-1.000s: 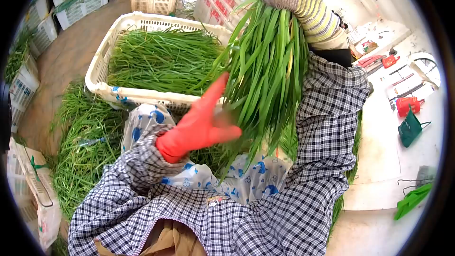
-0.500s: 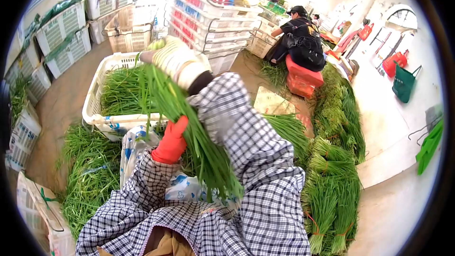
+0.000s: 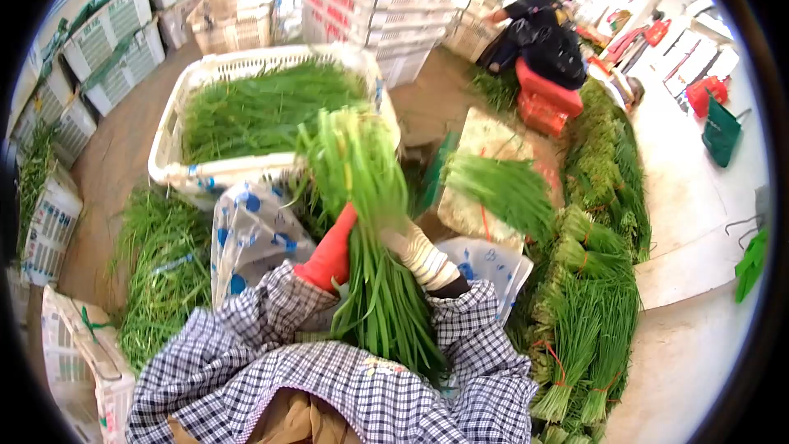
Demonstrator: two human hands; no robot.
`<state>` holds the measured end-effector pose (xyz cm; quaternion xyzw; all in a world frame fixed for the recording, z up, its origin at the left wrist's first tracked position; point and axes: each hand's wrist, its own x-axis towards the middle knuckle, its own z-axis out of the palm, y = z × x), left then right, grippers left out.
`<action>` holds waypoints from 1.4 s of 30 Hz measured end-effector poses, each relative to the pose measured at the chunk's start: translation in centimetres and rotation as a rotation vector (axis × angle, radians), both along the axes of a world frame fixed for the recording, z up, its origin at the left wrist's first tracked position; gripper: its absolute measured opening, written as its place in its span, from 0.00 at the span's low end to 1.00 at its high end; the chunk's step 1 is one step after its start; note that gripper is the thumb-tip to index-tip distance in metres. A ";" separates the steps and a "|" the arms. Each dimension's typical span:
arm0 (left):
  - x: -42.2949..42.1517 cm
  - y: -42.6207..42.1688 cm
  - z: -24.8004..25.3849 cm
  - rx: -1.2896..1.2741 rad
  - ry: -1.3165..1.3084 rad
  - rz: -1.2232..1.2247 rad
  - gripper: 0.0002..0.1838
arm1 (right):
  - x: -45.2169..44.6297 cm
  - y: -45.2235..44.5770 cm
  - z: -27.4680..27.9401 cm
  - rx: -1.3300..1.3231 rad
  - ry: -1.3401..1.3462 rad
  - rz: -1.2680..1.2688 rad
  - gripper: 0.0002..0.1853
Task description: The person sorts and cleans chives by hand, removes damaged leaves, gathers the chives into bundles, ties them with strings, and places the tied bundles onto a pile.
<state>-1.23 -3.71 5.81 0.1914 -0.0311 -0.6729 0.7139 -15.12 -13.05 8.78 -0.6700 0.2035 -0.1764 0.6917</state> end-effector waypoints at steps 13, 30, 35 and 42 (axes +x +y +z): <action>1.3 -0.9 -12.5 0.296 -0.229 0.004 0.27 | 3.2 -1.0 -11.4 0.493 0.356 -0.192 0.29; -2.4 0.0 -8.6 0.405 -0.253 0.174 0.27 | 1.3 -1.2 -10.8 0.398 0.294 -0.200 0.32; -2.4 -0.2 -0.5 0.315 -0.528 0.225 0.31 | 1.4 0.2 0.8 0.301 -0.078 -0.241 0.37; 4.5 -2.6 -7.1 0.216 -0.355 0.264 0.28 | 6.1 0.4 -5.3 0.766 -0.031 -0.215 0.38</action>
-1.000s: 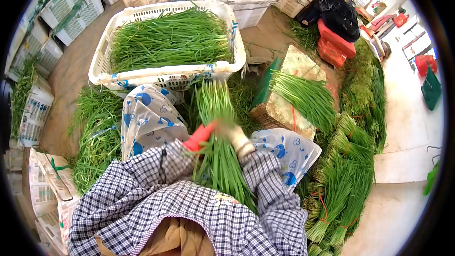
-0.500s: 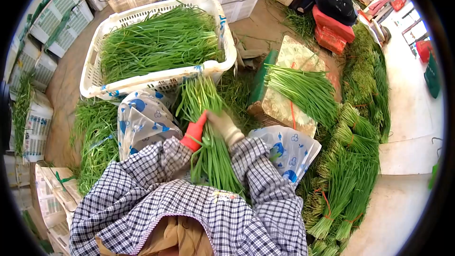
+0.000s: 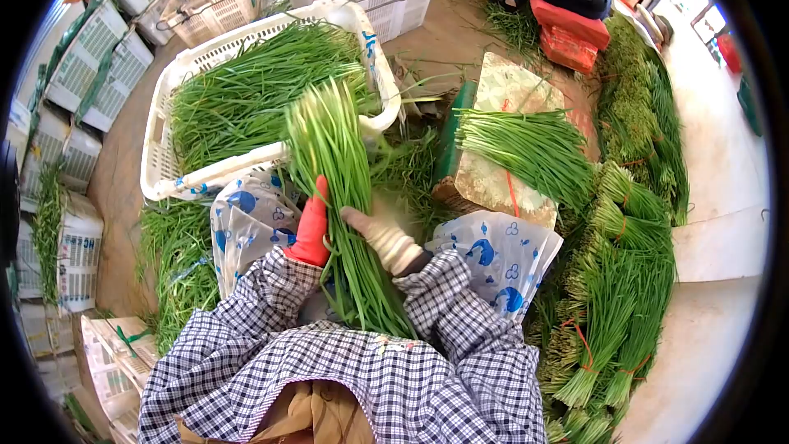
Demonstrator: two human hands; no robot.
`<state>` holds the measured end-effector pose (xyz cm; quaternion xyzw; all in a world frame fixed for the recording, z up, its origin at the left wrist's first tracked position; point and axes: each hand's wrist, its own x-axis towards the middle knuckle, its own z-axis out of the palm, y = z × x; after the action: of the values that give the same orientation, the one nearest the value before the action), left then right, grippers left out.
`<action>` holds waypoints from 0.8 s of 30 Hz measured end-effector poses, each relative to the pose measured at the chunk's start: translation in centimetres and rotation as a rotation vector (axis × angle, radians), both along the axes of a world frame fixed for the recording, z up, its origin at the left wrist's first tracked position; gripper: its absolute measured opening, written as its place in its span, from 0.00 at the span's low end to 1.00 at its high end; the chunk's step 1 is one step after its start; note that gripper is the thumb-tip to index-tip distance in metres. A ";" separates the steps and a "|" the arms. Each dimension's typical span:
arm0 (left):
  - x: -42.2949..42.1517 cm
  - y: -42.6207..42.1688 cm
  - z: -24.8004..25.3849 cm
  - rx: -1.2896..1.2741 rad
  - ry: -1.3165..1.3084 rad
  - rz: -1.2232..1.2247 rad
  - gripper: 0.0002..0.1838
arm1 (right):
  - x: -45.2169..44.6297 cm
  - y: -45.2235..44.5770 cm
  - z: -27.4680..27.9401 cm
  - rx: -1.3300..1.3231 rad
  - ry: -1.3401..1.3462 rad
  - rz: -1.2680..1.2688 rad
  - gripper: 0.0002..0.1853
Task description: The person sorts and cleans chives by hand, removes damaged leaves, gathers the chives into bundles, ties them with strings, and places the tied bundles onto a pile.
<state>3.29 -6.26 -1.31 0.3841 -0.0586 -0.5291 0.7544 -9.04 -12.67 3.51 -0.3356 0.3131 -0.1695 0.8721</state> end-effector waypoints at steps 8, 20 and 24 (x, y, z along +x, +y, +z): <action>-4.1 7.2 3.7 0.179 -0.312 -0.158 0.45 | 4.7 2.7 -1.6 -0.129 -0.018 -0.292 0.21; 8.7 13.9 14.8 0.263 -0.560 -0.675 0.33 | 13.0 -2.0 3.7 0.077 -0.681 -0.002 0.52; 8.7 17.1 14.0 0.318 -0.509 -0.696 0.31 | 13.1 -4.2 6.2 0.261 -0.703 -0.097 0.47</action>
<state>12.01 10.84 12.68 0.5704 -0.2858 -0.6423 0.4248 4.09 -16.86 9.74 -0.1278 0.0291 -0.2741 0.9527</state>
